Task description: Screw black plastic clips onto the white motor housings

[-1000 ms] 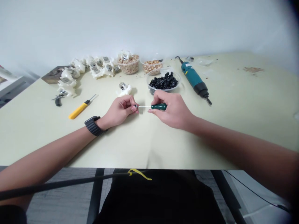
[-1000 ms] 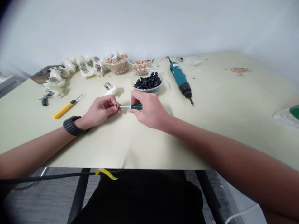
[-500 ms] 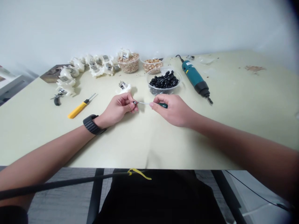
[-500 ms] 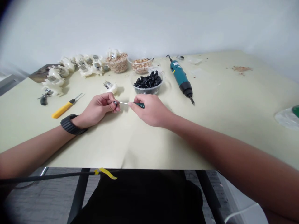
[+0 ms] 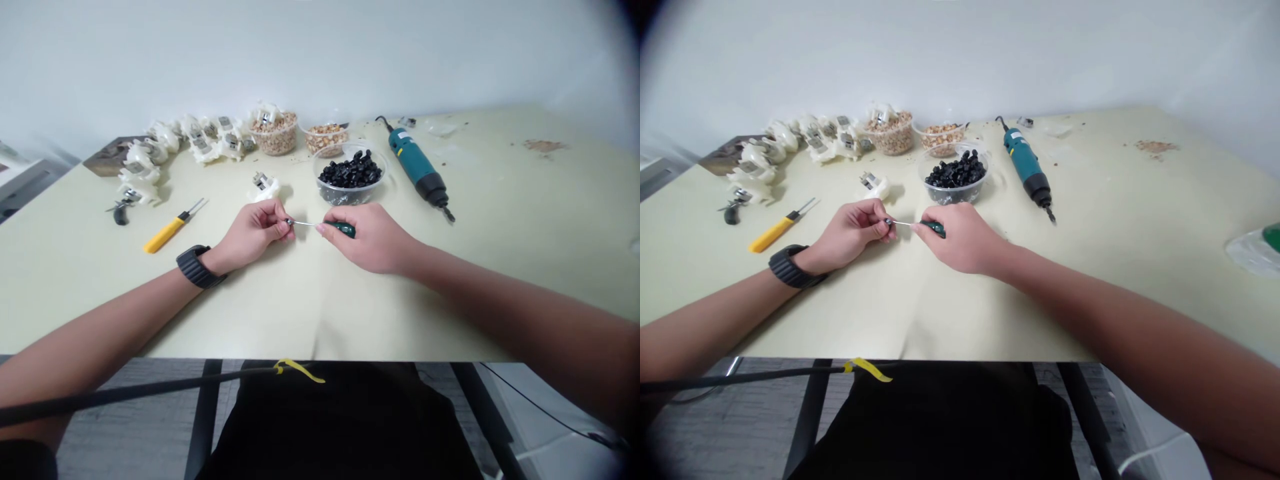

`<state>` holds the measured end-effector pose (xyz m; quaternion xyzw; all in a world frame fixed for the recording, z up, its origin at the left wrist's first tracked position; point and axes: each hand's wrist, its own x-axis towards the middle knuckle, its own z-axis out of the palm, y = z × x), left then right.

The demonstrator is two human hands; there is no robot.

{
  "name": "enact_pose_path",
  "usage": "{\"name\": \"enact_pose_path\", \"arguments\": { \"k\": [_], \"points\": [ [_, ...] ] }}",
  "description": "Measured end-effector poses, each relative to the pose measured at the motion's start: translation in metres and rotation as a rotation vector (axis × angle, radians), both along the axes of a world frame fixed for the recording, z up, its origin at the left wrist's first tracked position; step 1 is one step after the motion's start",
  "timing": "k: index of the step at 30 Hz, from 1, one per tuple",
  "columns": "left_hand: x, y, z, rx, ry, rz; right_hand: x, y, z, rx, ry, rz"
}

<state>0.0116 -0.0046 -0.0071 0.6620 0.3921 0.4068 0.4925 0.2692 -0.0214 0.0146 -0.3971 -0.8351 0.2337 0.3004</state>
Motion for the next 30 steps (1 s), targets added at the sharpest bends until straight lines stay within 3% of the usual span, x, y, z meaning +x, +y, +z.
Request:
{"name": "enact_pose_path", "arguments": {
  "k": [7, 11, 13, 19, 26, 30],
  "points": [
    [-0.001, 0.001, -0.002, 0.049, 0.052, -0.002, 0.003, 0.005, -0.009, 0.304, -0.129, 0.106],
    [-0.001, 0.001, -0.002, 0.044, 0.044, 0.007, 0.004, 0.006, -0.011, 0.361, -0.13, 0.107],
    [0.0, 0.001, -0.002, 0.04, 0.035, 0.01, 0.002, 0.005, -0.009, 0.311, -0.081, 0.074],
    [0.002, 0.0, 0.0, 0.037, 0.022, 0.009, -0.004, 0.001, -0.001, -0.044, -0.045, -0.037],
    [-0.002, 0.002, -0.002, 0.077, 0.085, -0.006, 0.003, 0.003, -0.009, 0.308, -0.167, 0.054],
    [-0.002, 0.002, -0.002, 0.079, 0.079, -0.009, 0.006, 0.003, -0.006, 0.346, -0.162, 0.103]
  ]
}}
